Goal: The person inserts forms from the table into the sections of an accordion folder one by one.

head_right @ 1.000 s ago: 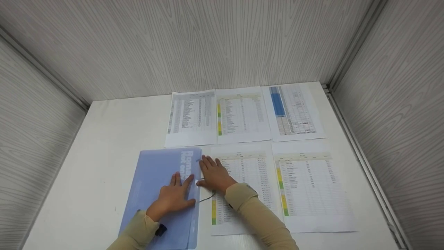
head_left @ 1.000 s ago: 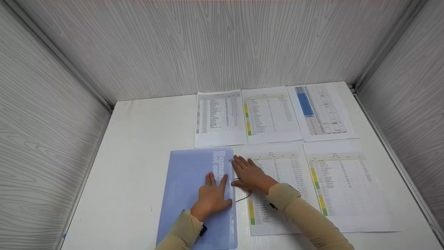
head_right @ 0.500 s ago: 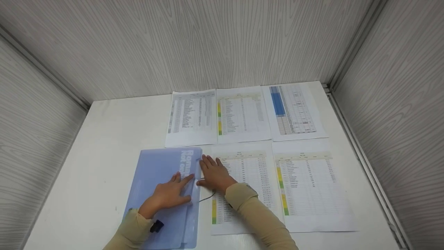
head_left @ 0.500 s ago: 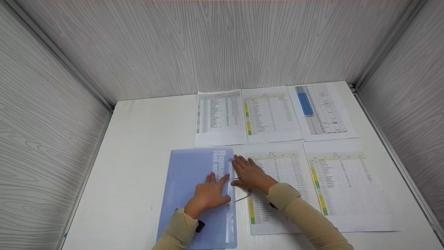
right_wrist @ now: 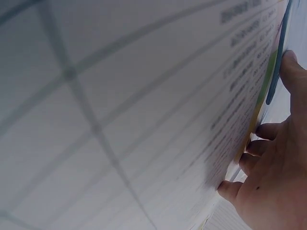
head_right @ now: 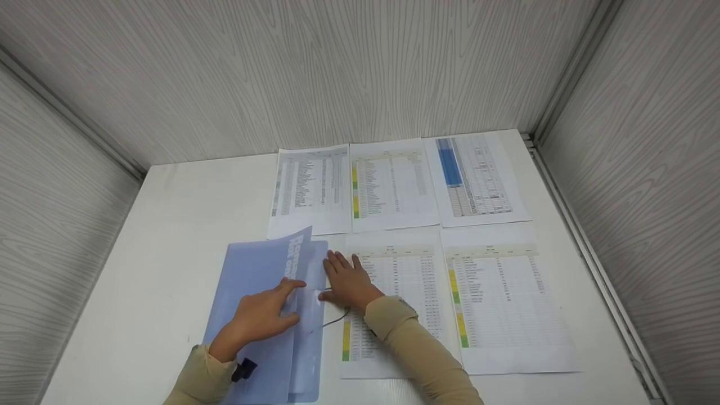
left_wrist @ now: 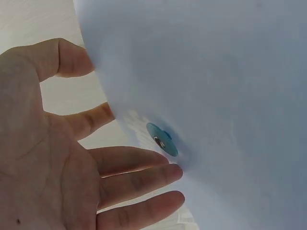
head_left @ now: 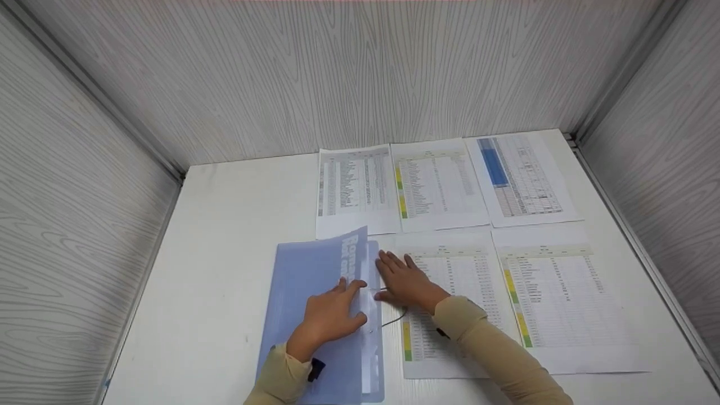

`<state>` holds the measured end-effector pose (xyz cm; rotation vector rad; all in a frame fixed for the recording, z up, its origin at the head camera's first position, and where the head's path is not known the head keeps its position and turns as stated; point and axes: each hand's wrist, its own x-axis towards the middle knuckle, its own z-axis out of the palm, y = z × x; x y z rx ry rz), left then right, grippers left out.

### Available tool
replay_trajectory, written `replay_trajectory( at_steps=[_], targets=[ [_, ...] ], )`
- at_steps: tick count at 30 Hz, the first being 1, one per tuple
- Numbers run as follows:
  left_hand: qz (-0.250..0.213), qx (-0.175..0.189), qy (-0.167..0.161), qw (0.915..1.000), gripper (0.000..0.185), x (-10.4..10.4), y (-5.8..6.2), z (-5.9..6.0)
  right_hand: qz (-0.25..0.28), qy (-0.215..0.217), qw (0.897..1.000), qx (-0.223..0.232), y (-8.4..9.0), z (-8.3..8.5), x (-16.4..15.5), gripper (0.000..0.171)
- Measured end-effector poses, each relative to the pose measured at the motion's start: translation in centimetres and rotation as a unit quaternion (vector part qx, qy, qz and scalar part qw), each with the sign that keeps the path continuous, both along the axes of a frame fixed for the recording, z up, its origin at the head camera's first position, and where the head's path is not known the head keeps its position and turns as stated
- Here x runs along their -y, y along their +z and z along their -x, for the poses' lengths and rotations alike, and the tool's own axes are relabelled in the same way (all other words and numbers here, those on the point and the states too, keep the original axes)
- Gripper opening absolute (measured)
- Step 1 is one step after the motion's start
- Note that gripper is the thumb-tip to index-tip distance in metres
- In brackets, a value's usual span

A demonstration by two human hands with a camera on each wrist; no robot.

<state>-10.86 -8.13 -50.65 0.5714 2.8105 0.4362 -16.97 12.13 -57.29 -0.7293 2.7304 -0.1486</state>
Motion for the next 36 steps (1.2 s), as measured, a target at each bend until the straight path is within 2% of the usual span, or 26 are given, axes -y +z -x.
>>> replay_trajectory(
  at_steps=[4, 9, 17, 20, 26, 32, 36],
  targets=[
    [-0.008, -0.002, 0.012, 0.9999, 0.055, 0.5, 0.5, -0.2, -0.001, -0.007, 1.000, 0.008, -0.1, 0.0, 0.0, 0.089],
    [-0.036, 0.027, 0.017, 0.9988, 0.061, 1.5, 1.4, -0.3, 0.007, -0.016, 1.000, 0.021, -0.2, 0.1, 0.1, 0.090],
    [-0.060, 0.061, 0.007, 0.9963, 0.064, 3.4, 3.0, -0.1, 0.015, -0.017, 0.999, 0.031, -0.3, 0.0, 0.1, 0.090],
    [-0.087, 0.083, 0.008, 0.9927, 0.064, 4.2, 3.5, 0.1, 0.012, -0.019, 0.999, 0.038, -0.1, 0.1, 0.0, 0.091],
    [-0.159, 0.147, 0.009, 0.9763, 0.067, 5.9, 4.3, 0.6, 0.021, -0.024, 0.998, 0.057, 0.5, -0.1, -0.2, 0.090],
    [-0.222, 0.201, -0.011, 0.9541, 0.070, 7.6, 4.6, 0.8, 0.019, -0.022, 0.998, 0.056, 0.6, -0.1, -0.3, 0.090],
    [-0.254, 0.228, -0.006, 0.9399, 0.072, 8.7, 4.6, 0.8, 0.005, -0.016, 0.998, 0.052, 0.5, -0.2, -0.2, 0.089]
  ],
)
